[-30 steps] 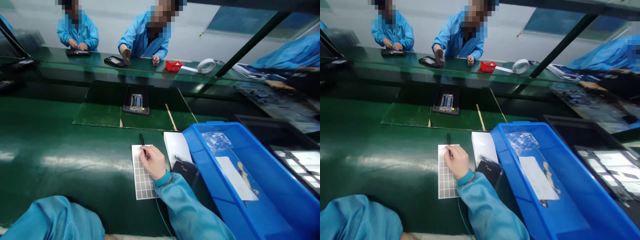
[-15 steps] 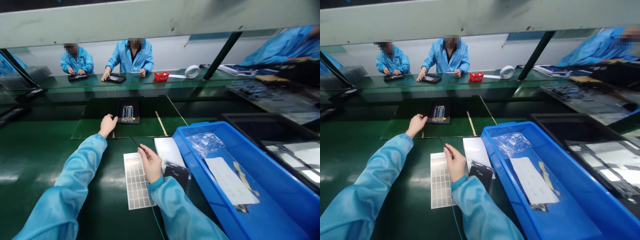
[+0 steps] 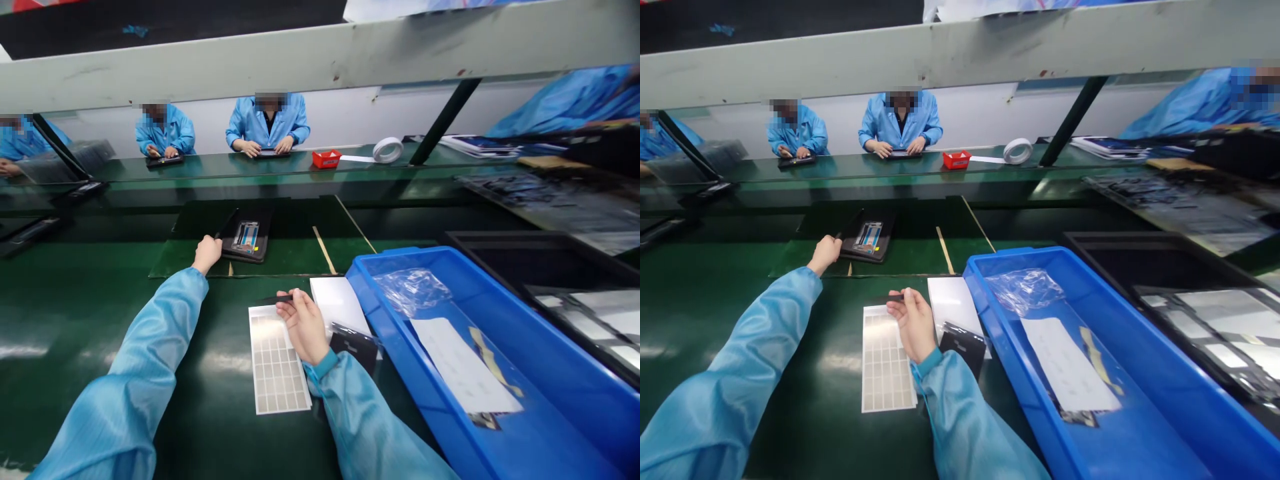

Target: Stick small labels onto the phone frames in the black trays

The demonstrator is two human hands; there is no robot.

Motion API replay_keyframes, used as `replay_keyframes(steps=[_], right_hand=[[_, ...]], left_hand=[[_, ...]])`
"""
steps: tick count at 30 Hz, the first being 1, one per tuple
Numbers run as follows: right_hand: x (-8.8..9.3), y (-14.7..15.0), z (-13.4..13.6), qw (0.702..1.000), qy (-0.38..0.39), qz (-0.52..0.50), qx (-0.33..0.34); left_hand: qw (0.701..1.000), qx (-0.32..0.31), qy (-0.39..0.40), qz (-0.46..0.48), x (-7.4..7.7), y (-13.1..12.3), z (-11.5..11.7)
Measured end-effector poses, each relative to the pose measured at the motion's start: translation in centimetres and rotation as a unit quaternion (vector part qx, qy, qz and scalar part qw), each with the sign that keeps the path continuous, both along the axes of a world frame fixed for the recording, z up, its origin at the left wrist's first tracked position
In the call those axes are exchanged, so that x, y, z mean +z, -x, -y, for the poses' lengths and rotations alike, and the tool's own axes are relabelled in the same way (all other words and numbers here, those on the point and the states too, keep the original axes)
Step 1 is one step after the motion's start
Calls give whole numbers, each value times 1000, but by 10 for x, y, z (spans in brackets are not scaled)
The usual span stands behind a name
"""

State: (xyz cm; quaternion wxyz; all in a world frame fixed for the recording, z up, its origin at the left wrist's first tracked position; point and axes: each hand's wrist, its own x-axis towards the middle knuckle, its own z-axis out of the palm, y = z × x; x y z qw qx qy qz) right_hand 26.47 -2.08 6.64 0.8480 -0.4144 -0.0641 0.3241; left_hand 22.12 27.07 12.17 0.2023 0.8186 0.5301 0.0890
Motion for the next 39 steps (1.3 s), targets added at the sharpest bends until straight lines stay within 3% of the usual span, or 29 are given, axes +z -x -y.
replay_keyframes(steps=[7,13,18,22,26,32,35,39], right_hand=[[-4,-8,3,999,-18,-31,30],[-6,-10,3,997,-27,-49,49],[-4,-9,2,996,-36,-62,55],[-4,-9,2,995,-47,-75,55],[-4,-9,3,993,-47,-88,67],[-4,-11,4,991,-51,-101,73],[-5,-11,4,991,-53,-99,79],[-5,-11,4,991,-53,-92,87]], left_hand=[[999,25,41,-4,-7,35,-21],[995,45,92,3,-11,34,-16],[979,91,162,83,-7,30,-11],[935,117,263,207,-5,31,-6],[861,141,340,352,-8,33,5],[762,160,393,489,-12,37,15],[733,152,391,536,-13,50,11],[717,131,393,560,-15,79,-1]])
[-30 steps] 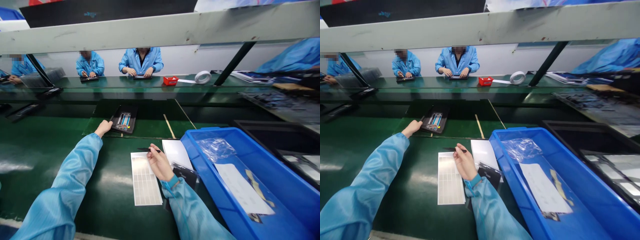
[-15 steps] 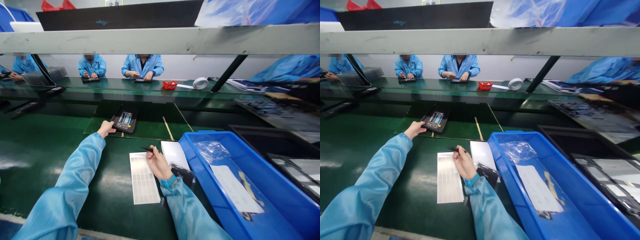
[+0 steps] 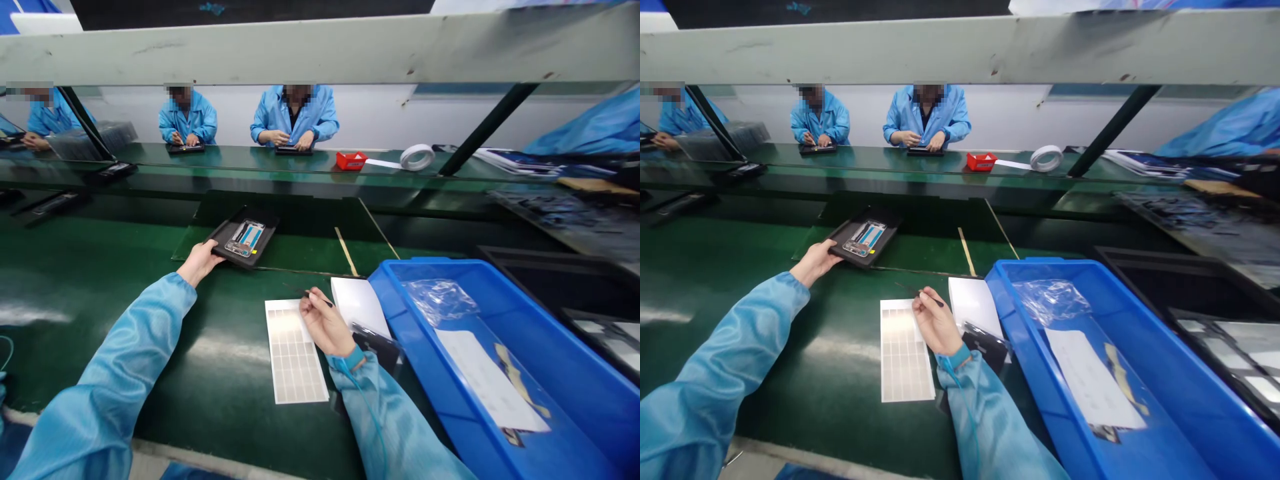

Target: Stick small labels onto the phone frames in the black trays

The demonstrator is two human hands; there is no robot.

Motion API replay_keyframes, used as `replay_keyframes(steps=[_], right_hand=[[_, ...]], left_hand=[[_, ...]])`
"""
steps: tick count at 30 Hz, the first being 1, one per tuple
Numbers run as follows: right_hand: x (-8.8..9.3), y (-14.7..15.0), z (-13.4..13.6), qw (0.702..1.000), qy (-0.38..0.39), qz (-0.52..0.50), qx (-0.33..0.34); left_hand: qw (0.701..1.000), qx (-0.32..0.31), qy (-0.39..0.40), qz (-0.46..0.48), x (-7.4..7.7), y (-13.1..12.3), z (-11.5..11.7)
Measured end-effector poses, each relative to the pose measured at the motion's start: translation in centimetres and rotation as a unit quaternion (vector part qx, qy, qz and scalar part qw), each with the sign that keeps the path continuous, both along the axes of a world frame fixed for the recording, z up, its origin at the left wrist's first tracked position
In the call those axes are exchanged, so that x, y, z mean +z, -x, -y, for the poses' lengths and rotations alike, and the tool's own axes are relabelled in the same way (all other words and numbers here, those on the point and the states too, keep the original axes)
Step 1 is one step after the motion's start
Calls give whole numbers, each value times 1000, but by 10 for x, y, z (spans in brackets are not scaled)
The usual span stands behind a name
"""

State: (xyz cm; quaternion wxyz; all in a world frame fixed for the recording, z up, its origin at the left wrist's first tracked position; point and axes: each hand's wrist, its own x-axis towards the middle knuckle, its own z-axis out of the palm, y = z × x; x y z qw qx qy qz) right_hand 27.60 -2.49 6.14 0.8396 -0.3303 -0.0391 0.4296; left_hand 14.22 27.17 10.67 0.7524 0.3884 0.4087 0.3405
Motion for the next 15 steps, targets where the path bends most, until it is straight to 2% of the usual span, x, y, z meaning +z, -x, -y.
replay_keyframes(steps=[4,8,11,15], right_hand=[[3,-1,0,1000,-2,-5,2],[8,-2,1,999,-11,-29,19],[11,-4,3,999,-12,-34,31],[12,-5,4,997,-12,-73,16]], left_hand=[[999,-40,-20,6,-1,33,-17],[994,-100,-39,-35,6,69,-41],[981,-175,-39,-81,18,94,-60],[945,-293,-13,-142,35,116,-73]])
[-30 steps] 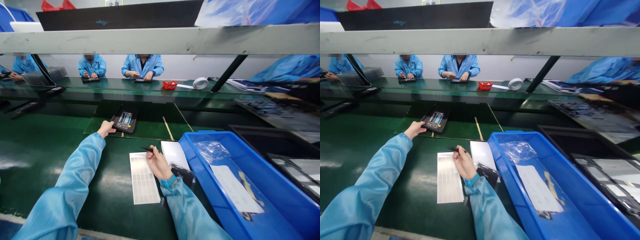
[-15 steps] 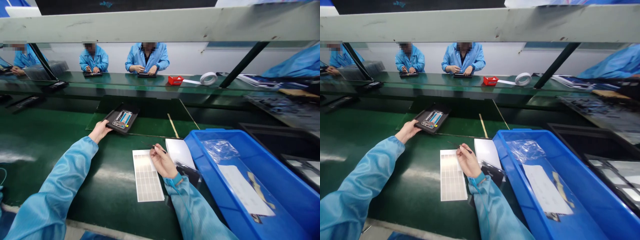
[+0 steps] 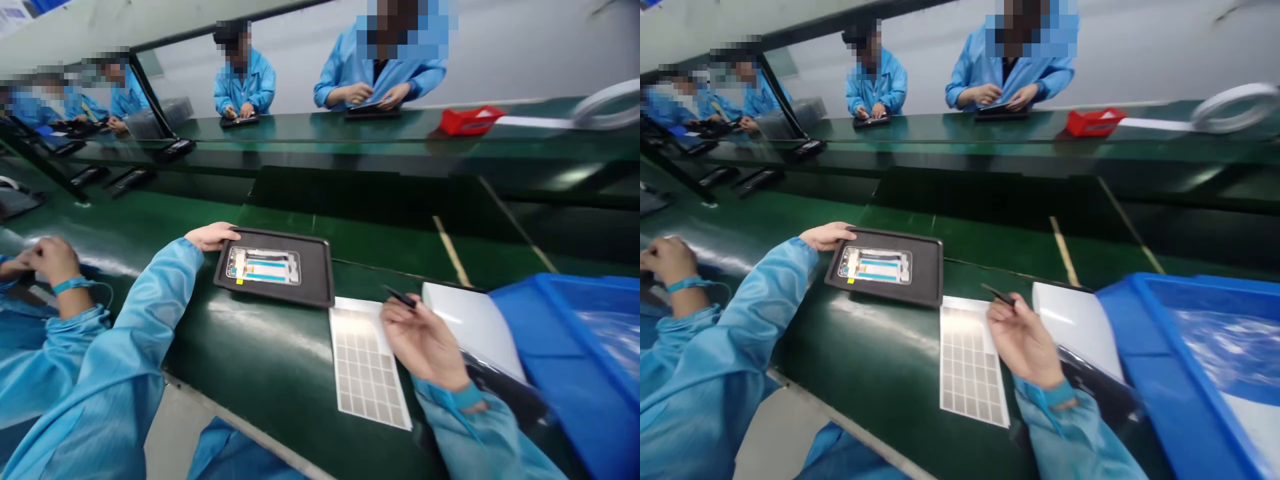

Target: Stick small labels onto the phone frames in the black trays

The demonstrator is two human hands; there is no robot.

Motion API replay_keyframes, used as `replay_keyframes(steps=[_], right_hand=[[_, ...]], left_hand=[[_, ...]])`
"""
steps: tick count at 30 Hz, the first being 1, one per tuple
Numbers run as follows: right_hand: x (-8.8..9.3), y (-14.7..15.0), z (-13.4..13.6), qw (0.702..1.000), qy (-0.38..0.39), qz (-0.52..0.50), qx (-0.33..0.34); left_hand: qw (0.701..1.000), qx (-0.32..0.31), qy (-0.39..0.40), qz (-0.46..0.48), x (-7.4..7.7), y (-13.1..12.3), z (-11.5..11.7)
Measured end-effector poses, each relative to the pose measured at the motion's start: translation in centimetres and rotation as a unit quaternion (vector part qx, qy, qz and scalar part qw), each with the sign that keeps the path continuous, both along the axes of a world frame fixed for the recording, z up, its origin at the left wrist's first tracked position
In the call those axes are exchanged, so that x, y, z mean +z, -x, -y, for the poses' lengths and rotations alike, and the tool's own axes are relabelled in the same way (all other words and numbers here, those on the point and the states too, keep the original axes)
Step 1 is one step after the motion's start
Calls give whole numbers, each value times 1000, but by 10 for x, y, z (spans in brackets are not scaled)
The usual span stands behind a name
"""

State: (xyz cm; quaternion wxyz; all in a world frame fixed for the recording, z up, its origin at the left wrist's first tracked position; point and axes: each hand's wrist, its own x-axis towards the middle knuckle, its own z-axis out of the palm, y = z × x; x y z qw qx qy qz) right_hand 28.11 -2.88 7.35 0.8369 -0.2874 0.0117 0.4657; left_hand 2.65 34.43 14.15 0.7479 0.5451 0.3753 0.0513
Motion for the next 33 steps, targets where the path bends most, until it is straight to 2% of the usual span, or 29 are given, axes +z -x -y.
replay_keyframes(steps=[3,5,7,9,12,15,18,20,24,28,30,33], right_hand=[[1,0,-3,999,19,-25,-9],[1,0,-5,999,34,-35,-13],[0,0,-6,998,45,-34,-15],[-2,-1,-6,998,53,-15,-8],[-4,-1,-4,997,65,28,7],[-2,3,-2,997,66,47,16],[2,9,0,996,58,62,26],[5,11,0,995,56,77,34],[9,8,0,989,76,123,31],[14,4,4,970,112,211,39],[20,5,8,960,116,250,36],[32,11,16,951,125,282,31]], left_hand=[[994,-88,29,-54,7,-3,3],[975,-194,42,-99,8,-15,11],[933,-323,47,-148,6,-32,23],[887,-423,40,-179,2,-53,36],[829,-529,-27,-180,-5,-85,56],[771,-593,-172,-156,-5,-110,79],[716,-609,-315,-131,0,-123,101],[700,-588,-384,-132,2,-124,113],[685,-531,-477,-144,7,-120,128],[678,-439,-583,-83,15,-115,140],[688,-393,-608,-43,15,-114,148],[692,-382,-612,12,8,-115,168]])
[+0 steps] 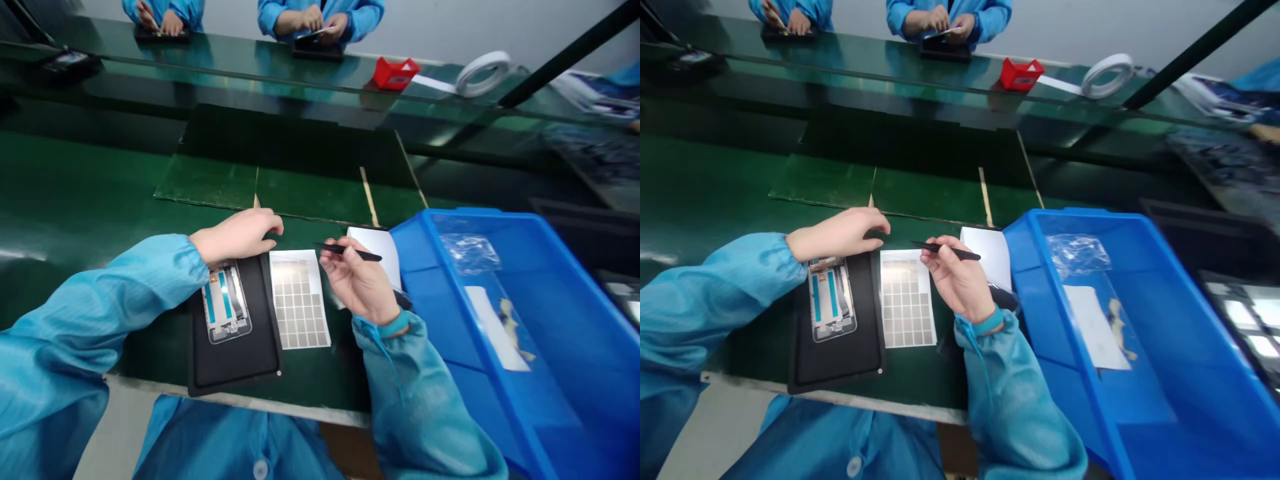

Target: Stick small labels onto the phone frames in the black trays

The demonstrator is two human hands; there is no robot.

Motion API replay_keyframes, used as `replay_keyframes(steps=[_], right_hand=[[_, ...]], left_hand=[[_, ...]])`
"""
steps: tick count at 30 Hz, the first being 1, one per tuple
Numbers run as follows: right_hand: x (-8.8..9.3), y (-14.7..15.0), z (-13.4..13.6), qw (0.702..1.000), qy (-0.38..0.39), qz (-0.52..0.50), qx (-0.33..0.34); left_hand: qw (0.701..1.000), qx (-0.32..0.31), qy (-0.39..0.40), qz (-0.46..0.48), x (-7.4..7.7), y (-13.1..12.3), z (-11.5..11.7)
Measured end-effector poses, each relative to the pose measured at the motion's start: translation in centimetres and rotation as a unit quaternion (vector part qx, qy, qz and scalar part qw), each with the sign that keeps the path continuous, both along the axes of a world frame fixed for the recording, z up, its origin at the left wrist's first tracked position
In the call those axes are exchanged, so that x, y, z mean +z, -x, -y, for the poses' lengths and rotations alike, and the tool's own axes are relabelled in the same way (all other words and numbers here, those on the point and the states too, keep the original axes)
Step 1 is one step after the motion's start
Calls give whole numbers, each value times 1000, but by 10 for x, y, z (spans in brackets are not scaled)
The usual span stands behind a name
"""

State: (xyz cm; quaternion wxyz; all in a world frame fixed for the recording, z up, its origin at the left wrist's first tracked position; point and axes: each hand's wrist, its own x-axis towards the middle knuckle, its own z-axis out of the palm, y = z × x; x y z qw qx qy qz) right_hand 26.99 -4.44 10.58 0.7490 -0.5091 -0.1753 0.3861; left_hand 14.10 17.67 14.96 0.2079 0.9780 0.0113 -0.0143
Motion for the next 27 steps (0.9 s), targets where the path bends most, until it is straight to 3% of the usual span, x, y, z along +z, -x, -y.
replay_keyframes(steps=[6,12,18,27], right_hand=[[11,13,25,999,38,37,7],[-10,-1,62,979,120,164,15],[-28,-7,78,954,172,239,61],[-37,2,80,899,199,389,34]], left_hand=[[996,-54,-55,52,-17,-2,52],[990,-135,-40,21,-33,2,87],[990,-130,-49,9,-51,8,90],[990,-132,-47,3,-51,9,89]])
